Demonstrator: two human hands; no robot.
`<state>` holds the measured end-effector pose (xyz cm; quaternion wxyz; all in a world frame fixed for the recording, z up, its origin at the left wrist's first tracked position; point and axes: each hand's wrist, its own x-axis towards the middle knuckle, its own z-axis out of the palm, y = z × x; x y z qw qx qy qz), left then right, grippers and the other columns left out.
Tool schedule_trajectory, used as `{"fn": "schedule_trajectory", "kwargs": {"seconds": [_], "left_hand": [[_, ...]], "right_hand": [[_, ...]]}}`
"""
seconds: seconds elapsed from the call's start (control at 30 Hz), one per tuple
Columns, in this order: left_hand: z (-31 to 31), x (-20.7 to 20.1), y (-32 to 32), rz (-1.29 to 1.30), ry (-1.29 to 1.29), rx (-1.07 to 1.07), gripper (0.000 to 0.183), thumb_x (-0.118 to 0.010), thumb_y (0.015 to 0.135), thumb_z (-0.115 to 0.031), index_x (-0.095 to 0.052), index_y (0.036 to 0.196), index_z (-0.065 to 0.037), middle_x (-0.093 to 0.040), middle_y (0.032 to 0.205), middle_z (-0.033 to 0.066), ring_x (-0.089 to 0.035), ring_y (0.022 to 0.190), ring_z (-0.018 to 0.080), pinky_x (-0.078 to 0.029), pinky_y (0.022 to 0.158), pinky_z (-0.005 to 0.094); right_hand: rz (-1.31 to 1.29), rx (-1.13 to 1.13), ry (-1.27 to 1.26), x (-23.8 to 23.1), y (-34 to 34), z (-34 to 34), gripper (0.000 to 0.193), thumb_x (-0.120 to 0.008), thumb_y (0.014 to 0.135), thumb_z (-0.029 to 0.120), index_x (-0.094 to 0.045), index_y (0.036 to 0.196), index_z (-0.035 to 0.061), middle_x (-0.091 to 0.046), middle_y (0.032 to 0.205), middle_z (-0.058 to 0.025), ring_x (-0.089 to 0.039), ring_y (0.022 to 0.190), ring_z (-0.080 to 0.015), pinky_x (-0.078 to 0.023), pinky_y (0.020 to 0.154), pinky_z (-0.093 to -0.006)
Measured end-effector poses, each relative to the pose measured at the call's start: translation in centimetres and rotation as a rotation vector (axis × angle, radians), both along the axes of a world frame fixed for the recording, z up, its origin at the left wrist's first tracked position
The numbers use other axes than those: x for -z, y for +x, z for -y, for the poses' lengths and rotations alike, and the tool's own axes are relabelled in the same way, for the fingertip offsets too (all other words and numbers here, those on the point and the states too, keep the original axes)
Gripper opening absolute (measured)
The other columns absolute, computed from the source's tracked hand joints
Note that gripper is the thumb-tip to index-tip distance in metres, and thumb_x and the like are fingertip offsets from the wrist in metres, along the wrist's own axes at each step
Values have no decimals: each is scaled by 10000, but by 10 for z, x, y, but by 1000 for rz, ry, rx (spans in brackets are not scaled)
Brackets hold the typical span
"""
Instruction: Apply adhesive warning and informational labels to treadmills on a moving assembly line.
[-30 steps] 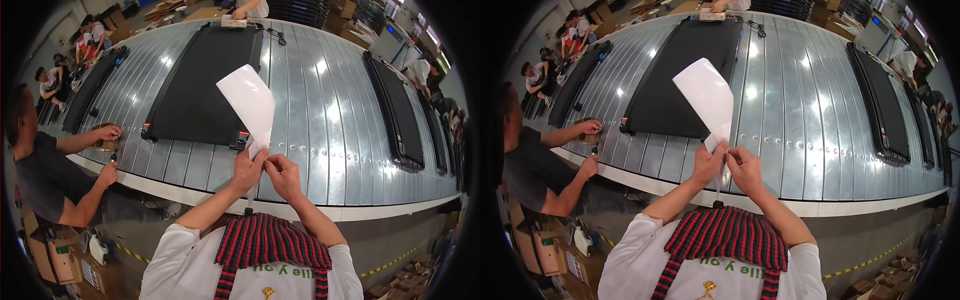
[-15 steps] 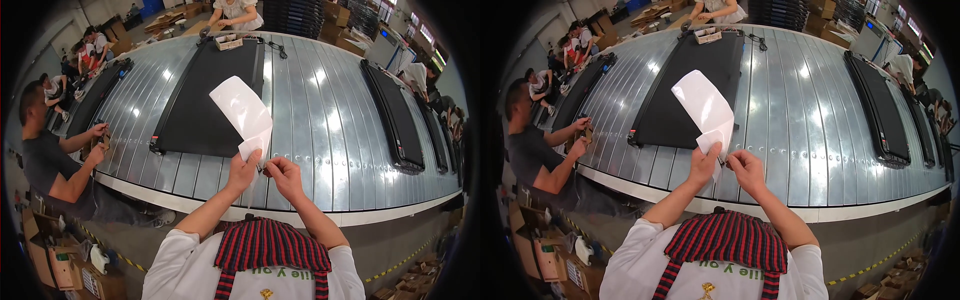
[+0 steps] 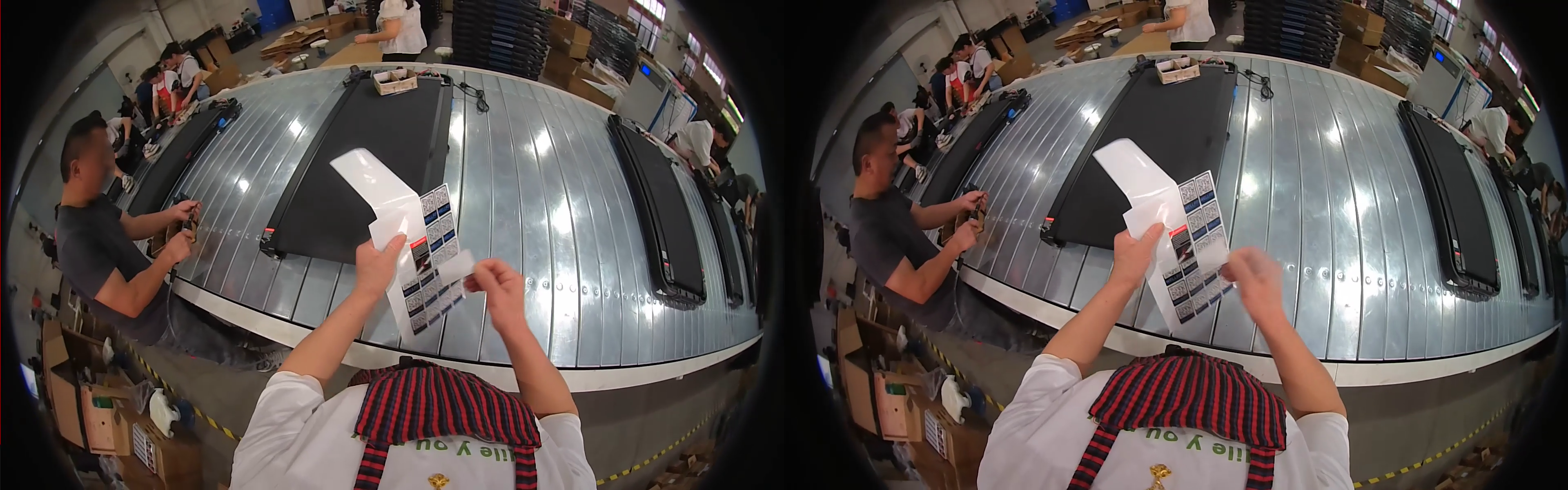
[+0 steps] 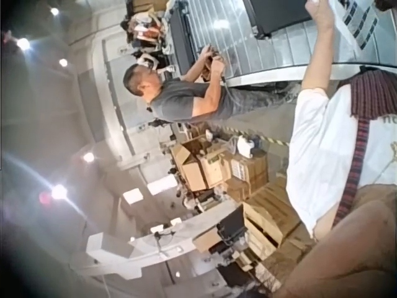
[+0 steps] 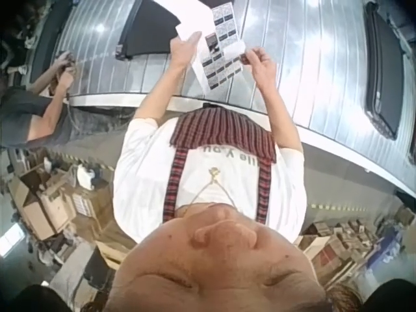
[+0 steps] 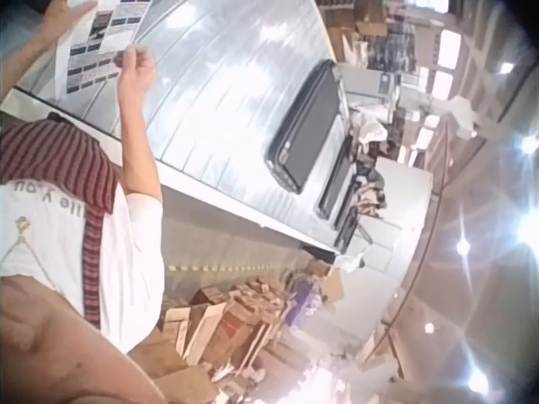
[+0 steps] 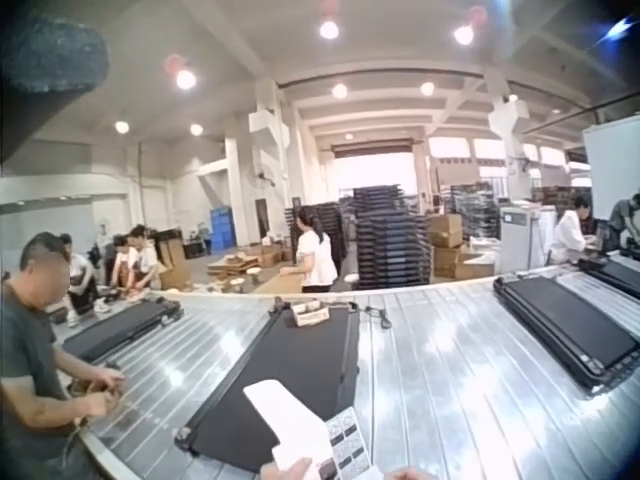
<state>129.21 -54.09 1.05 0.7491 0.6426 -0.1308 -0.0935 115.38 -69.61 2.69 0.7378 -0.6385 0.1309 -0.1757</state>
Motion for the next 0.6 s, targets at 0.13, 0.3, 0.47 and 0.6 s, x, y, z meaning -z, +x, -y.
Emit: {"fn": "schedule_trajectory", "kwargs": {"seconds": [0.13,0.3,0.47,0.6], "left_hand": [[10,4,0,-8,91,111,289,-619,777,-158,-596,982,43,-630,893,77,-571,786,116,-453,703,259],[35,-2,-7,-312,-81,258,247,-638,770,-152,-609,946,20,-623,857,52,-571,765,99,-465,674,256],[17,1,5,-149,126,399,235,-635,775,-143,-609,946,16,-624,831,50,-565,725,92,-465,651,244],[9,5,7,-95,92,561,236,-619,782,-141,-599,948,25,-629,844,62,-562,759,94,-459,679,250]], "right_hand": [[224,341,-601,-20,9,9,40,-543,804,53,-557,804,16,-594,707,-72,-585,611,-170,-468,580,-263],[220,-2,-1175,-34,16,-40,213,-627,704,70,-560,907,58,-584,757,-96,-577,727,-282,-472,617,-355],[293,-80,-1053,-39,20,-18,168,-628,716,80,-580,876,63,-573,749,-77,-574,689,-264,-470,570,-342],[315,-7,-1172,-41,38,-22,126,-627,714,69,-599,836,64,-565,751,-62,-572,663,-237,-468,533,-326]]}}
